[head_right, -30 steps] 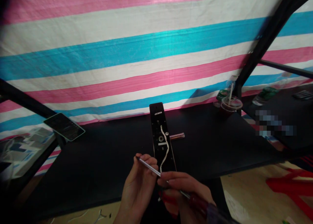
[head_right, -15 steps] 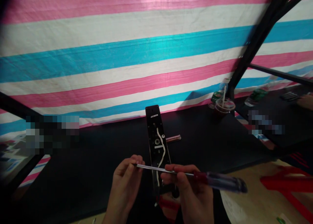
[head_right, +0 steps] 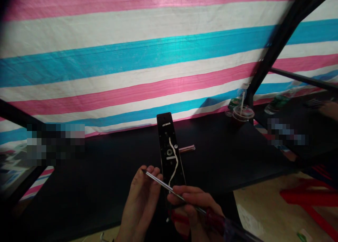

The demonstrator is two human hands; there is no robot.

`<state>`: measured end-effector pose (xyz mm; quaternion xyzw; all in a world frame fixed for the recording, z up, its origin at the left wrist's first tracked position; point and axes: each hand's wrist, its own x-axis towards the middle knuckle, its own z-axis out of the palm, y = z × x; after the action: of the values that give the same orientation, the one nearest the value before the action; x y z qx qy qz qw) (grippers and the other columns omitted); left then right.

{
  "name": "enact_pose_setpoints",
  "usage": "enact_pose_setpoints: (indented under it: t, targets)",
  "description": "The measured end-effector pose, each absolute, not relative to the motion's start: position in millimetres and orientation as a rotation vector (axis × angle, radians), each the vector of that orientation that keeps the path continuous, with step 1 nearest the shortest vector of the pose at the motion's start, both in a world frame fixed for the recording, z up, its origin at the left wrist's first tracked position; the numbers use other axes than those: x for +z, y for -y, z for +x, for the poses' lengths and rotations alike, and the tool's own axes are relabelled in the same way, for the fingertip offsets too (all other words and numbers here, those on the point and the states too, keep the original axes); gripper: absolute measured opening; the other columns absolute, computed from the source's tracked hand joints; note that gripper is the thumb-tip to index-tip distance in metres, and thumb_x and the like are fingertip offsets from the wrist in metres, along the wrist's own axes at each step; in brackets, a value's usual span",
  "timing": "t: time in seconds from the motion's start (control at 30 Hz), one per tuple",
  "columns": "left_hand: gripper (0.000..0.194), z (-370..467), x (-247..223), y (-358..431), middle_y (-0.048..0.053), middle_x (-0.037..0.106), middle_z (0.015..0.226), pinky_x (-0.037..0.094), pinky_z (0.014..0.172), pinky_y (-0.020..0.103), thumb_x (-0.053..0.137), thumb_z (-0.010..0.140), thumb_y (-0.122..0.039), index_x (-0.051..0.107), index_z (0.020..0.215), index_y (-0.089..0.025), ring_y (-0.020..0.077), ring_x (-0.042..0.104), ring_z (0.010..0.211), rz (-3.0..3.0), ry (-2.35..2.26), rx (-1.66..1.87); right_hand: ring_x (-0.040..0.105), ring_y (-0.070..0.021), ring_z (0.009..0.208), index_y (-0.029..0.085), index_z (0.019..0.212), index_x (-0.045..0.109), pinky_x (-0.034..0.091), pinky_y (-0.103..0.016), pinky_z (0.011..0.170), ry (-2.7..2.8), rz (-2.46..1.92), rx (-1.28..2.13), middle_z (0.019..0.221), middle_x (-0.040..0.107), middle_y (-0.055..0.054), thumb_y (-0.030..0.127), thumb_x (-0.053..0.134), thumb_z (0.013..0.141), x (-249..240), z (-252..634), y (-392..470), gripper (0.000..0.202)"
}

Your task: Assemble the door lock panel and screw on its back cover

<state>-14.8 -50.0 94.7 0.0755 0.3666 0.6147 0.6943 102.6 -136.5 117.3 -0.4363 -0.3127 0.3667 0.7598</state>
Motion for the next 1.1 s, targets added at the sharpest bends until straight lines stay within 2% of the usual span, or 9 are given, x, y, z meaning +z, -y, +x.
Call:
enact_pose_setpoints:
  t: [0.13,0.4,0.67,0.77,0.83,0.9,0.97,1.03,1.1]
  targets:
    - [0.043,-16,96,49,0.001,0.071,0.073,0.058,0.065,0.020,0.102,0.043,-0.036,0.075,0.071,-0.018,0.0108,0.067,0.069,0.209,-0.860,1.351,0.079,-0.0230,0.080,0.029,0.094,0.078,0.067,-0.031,0.066,0.703,-0.968,0.820,0.099,0.080,-0.007,0.035,0.075,0.090,118,110,136,0.007]
    - [0.037,-33,94,48,0.005,0.071,0.070,0.055,0.059,0.021,0.101,0.045,-0.037,0.076,0.062,-0.016,0.0119,0.064,0.064,0.518,-0.933,1.374,0.080,-0.0239,0.073,0.026,0.087,0.079,0.068,-0.034,0.069,0.745,-0.969,0.944,0.097,0.080,-0.007,0.036,0.081,0.084,125,142,131,0.011]
    - [0.029,-20,101,54,0.002,0.069,0.074,0.052,0.060,0.019,0.096,0.058,-0.038,0.080,0.074,-0.020,0.0100,0.060,0.064,0.722,-0.997,1.570,0.080,-0.0178,0.072,0.024,0.086,0.078,0.065,-0.020,0.069,0.454,-0.845,1.019,0.094,0.082,-0.006,0.033,0.082,0.083,111,129,117,0.010]
    - [0.031,-14,94,49,0.007,0.075,0.092,0.057,0.073,0.025,0.091,0.065,-0.041,0.080,0.085,-0.020,0.0169,0.068,0.080,0.854,-0.995,1.486,0.079,-0.0172,0.072,0.023,0.088,0.078,0.065,-0.021,0.070,0.429,-0.844,0.991,0.094,0.082,-0.006,0.033,0.082,0.084,105,125,111,0.012]
    - [0.038,-11,82,44,0.012,0.074,0.114,0.057,0.088,0.034,0.084,0.073,-0.044,0.079,0.103,-0.021,0.0251,0.070,0.103,1.022,-1.036,1.389,0.079,-0.0170,0.071,0.022,0.087,0.077,0.065,-0.024,0.071,0.503,-0.824,0.896,0.093,0.082,-0.006,0.035,0.081,0.084,106,132,95,0.014]
    - [0.044,-6,65,40,0.014,0.066,0.136,0.050,0.105,0.044,0.076,0.082,-0.043,0.073,0.120,-0.022,0.0309,0.060,0.127,1.239,-1.208,1.341,0.079,-0.0174,0.072,0.021,0.086,0.075,0.065,-0.028,0.074,0.622,-0.818,0.740,0.093,0.081,-0.006,0.035,0.079,0.086,111,145,65,0.015]
    - [0.047,-1,43,37,0.015,0.053,0.151,0.038,0.117,0.052,0.068,0.088,-0.042,0.067,0.131,-0.022,0.0332,0.047,0.142,1.389,-1.438,1.331,0.079,-0.0191,0.075,0.021,0.090,0.072,0.065,-0.033,0.075,0.788,-0.872,0.562,0.095,0.081,-0.006,0.037,0.075,0.089,118,161,23,0.016]
    - [0.055,5,21,36,0.016,0.045,0.159,0.030,0.122,0.053,0.062,0.092,-0.040,0.056,0.143,-0.020,0.0327,0.038,0.149,1.434,-1.511,1.280,0.078,-0.0216,0.074,0.019,0.090,0.071,0.064,-0.037,0.075,0.977,-0.973,0.415,0.085,0.080,-0.007,0.044,0.071,0.091,124,174,-25,0.025]
    - [0.061,8,4,38,0.015,0.042,0.162,0.030,0.124,0.050,0.052,0.098,-0.038,0.041,0.155,-0.019,0.0290,0.038,0.150,1.408,-1.438,1.206,0.078,-0.0233,0.070,0.018,0.084,0.072,0.064,-0.038,0.074,1.140,-1.045,0.382,0.073,0.078,-0.007,0.053,0.064,0.092,127,183,-70,0.038]
